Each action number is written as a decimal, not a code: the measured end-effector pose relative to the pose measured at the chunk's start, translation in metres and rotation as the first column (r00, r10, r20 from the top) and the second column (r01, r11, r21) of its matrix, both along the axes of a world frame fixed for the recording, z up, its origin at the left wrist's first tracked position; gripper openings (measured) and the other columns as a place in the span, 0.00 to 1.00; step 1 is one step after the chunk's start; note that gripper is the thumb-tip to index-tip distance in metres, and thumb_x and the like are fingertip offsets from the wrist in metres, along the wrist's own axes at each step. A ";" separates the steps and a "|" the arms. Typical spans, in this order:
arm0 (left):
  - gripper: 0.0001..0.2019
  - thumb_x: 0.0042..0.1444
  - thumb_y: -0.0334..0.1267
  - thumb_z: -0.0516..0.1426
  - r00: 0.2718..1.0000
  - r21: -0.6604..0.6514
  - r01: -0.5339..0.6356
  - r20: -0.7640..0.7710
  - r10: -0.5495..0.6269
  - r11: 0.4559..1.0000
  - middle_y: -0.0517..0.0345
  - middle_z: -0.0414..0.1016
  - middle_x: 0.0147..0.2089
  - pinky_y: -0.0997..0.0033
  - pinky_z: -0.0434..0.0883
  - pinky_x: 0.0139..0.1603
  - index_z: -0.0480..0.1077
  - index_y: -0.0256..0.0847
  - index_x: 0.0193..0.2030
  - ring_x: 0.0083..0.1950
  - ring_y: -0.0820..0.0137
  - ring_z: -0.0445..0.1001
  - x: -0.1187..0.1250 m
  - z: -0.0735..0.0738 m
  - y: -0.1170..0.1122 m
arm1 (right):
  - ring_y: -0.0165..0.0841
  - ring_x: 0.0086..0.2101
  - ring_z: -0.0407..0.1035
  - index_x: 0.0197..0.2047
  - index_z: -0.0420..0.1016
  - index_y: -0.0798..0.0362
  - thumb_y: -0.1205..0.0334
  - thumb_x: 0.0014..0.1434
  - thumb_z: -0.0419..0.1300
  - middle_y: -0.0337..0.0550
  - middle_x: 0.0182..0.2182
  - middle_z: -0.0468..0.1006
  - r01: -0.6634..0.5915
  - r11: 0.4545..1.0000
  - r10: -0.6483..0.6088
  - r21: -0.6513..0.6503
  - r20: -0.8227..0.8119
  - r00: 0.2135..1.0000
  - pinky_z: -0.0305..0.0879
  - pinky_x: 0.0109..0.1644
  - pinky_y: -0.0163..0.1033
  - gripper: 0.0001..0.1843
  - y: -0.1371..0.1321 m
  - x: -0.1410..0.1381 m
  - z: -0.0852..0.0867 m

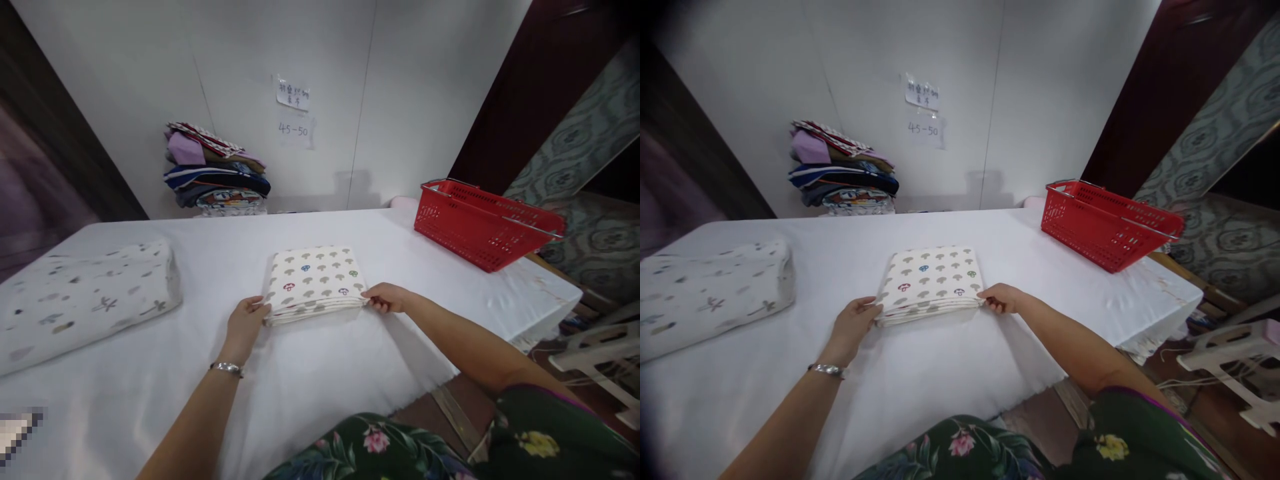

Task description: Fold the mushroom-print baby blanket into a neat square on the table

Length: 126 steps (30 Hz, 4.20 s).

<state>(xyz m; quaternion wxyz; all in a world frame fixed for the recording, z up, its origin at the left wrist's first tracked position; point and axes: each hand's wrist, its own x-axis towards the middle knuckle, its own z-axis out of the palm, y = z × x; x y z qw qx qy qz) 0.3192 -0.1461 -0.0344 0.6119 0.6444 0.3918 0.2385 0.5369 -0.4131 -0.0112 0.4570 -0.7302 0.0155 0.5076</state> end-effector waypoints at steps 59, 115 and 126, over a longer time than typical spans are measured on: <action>0.20 0.50 0.44 0.52 0.922 0.263 0.215 -0.371 -0.107 0.941 0.52 0.74 0.40 0.72 0.63 0.37 0.65 0.37 0.48 0.37 0.68 0.72 -0.010 -0.005 -0.004 | 0.29 0.21 0.69 0.35 0.68 0.59 0.52 0.56 0.58 0.42 0.23 0.74 0.057 0.990 -0.061 0.127 0.028 0.998 0.69 0.23 0.33 0.16 0.013 -0.020 0.000; 0.24 0.49 0.32 0.52 0.915 0.589 0.377 -0.356 -0.190 0.715 0.57 0.70 0.53 0.66 0.58 0.56 0.65 0.45 0.55 0.55 0.65 0.63 0.063 -0.009 0.026 | 0.39 0.62 0.40 0.64 0.49 0.50 0.46 0.61 0.42 0.47 0.63 0.50 -0.254 0.798 0.535 -0.546 0.837 -0.116 0.39 0.62 0.51 0.32 0.065 0.018 -0.042; 0.18 0.48 0.29 0.50 0.931 0.562 0.317 -0.339 -0.137 0.764 0.58 0.75 0.42 0.71 0.62 0.50 0.74 0.48 0.42 0.45 0.69 0.69 0.075 -0.017 0.048 | 0.36 0.62 0.41 0.64 0.50 0.49 0.45 0.62 0.40 0.43 0.63 0.49 -0.282 0.777 0.537 -0.563 0.826 -0.169 0.39 0.63 0.48 0.31 0.063 0.019 -0.042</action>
